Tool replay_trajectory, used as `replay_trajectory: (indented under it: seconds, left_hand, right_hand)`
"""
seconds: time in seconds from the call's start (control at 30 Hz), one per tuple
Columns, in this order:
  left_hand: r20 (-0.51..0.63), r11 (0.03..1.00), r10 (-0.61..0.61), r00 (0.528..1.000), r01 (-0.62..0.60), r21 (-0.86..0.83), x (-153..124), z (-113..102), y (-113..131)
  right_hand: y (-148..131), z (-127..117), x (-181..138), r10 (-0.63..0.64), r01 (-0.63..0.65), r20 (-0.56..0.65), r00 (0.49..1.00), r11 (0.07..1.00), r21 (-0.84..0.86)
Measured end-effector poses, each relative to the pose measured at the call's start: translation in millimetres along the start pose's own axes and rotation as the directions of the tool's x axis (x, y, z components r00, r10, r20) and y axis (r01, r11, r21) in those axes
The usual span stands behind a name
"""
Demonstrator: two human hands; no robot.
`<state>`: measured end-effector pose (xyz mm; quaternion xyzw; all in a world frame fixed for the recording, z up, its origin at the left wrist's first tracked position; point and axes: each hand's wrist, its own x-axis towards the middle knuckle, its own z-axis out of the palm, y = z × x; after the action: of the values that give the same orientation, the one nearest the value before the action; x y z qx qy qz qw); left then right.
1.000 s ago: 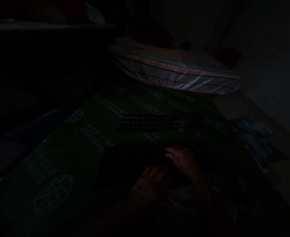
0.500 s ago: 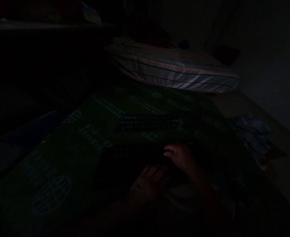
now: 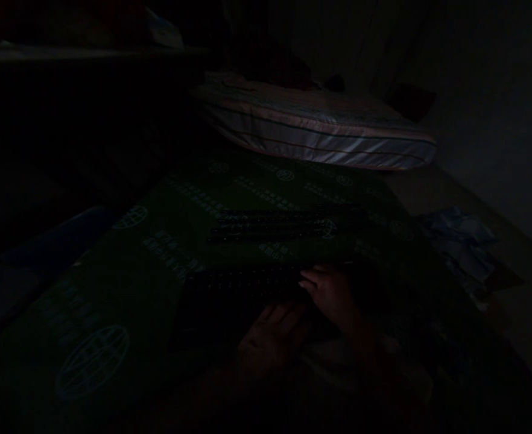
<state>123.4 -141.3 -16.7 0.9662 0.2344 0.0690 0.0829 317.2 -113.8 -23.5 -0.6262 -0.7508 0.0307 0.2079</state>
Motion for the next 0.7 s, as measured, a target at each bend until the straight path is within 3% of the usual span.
replay_trajectory:
  seconds: [0.2, 0.53, 0.7]
  left_hand:
    - [-0.041, 1.000, 0.001, 0.999, -0.001, 0.000, -1, 4, 1]
    - [-0.038, 0.999, 0.003, 0.999, -0.004, -0.033, -2, 3, 0]
    - [-0.049, 1.000, -0.009, 0.999, 0.007, -0.028, -1, 2, 1]
  right_hand:
    - [-3, 4, -8, -0.164, 0.151, -0.040, 0.986, 0.964, -0.218]
    - [-11, 10, -26, -0.245, 0.188, -0.138, 0.960, 0.923, -0.335]
    - [-14, 11, -29, -0.253, 0.193, -0.126, 0.959, 0.912, -0.362]
